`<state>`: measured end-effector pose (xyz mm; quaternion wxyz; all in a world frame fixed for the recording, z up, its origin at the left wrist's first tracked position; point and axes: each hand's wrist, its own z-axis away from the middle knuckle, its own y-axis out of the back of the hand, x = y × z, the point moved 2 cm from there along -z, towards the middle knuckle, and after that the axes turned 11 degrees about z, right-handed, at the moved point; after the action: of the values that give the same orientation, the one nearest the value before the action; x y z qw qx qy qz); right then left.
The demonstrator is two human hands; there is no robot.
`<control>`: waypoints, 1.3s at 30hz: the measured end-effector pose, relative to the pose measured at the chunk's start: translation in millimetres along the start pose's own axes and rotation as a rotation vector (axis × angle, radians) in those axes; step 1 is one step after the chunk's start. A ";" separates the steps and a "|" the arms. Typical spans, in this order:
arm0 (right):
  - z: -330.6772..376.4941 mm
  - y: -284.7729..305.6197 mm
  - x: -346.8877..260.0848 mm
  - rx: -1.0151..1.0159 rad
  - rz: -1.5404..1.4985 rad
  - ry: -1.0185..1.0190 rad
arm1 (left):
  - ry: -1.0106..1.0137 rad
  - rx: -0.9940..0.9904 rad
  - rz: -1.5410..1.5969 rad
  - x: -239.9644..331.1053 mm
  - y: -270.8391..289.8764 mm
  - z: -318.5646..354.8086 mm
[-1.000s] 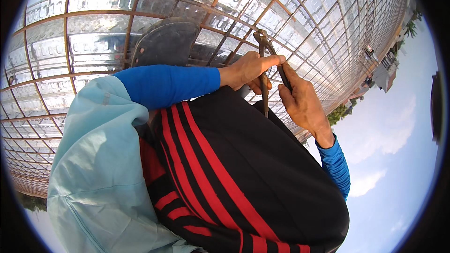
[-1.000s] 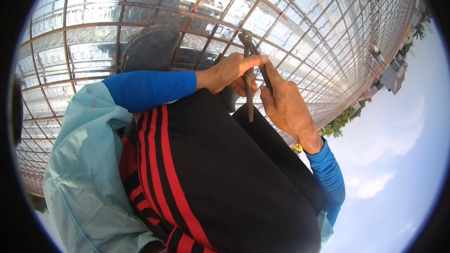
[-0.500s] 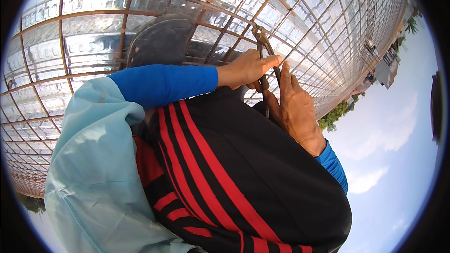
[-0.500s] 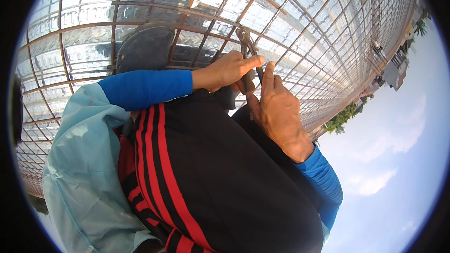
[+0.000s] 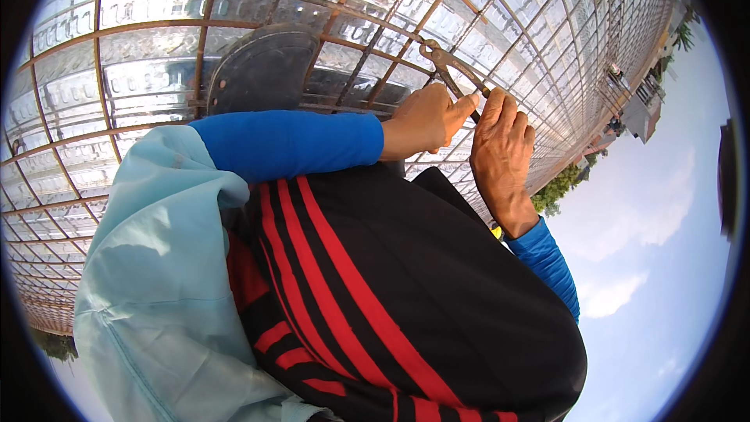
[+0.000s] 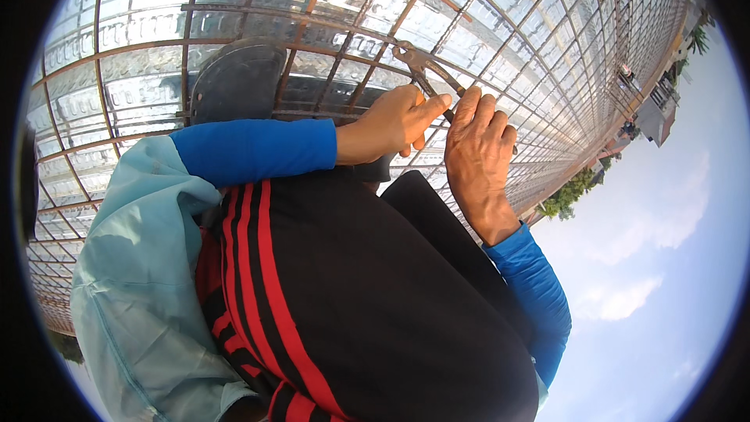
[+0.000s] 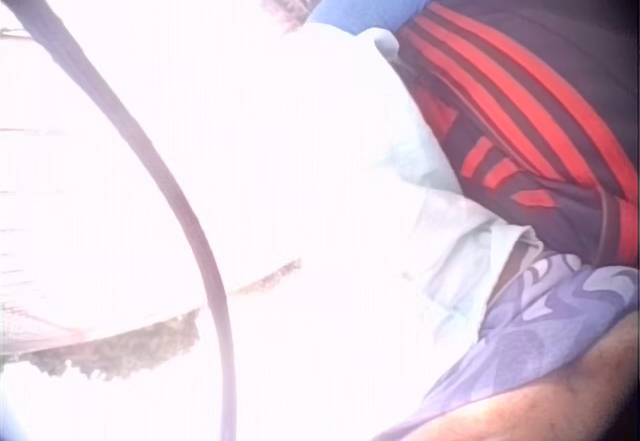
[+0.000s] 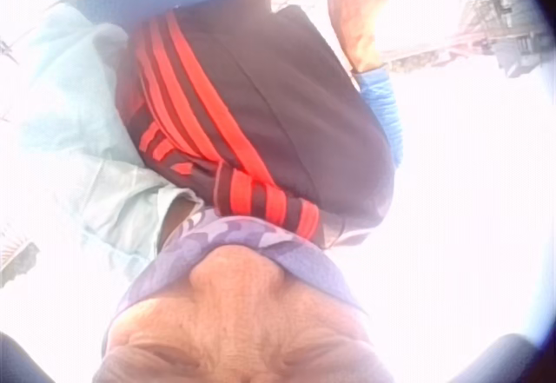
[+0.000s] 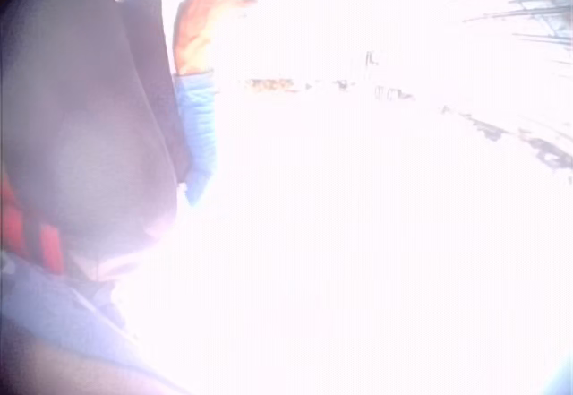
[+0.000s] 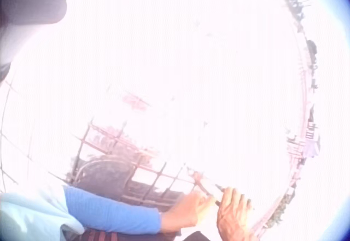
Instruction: The person sits on a metal rebar grid and uses pliers to bend and tie wire segments around intersecting rebar rods. They repeatedly position wire, twist it with pliers, and secure joints across the grid.
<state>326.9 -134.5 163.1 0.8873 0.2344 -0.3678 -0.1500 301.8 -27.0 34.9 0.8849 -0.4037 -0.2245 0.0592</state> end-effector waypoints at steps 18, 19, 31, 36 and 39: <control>-29.3 9.2 42.0 -0.368 -0.703 0.201 | -0.114 -0.047 0.143 -29.8 -19.9 13.7; -30.0 -0.2 50.0 -0.341 -0.770 0.230 | -0.143 -0.051 0.218 -25.7 -22.4 17.1; -42.1 8.9 47.0 -1.127 -1.498 -0.097 | -0.252 -0.146 0.156 -31.7 -11.5 20.7; -39.5 -1.8 50.9 -1.189 -1.651 -0.109 | -0.252 -0.145 0.164 -32.6 -13.1 20.5; -37.9 1.9 48.4 -1.227 -1.679 -0.185 | -0.289 -0.142 0.170 -30.6 -11.5 23.7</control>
<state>387.6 -142.6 168.8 0.4327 -0.0886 -0.0139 -0.8971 263.0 -27.1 46.3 0.8046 -0.4699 -0.3178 0.1753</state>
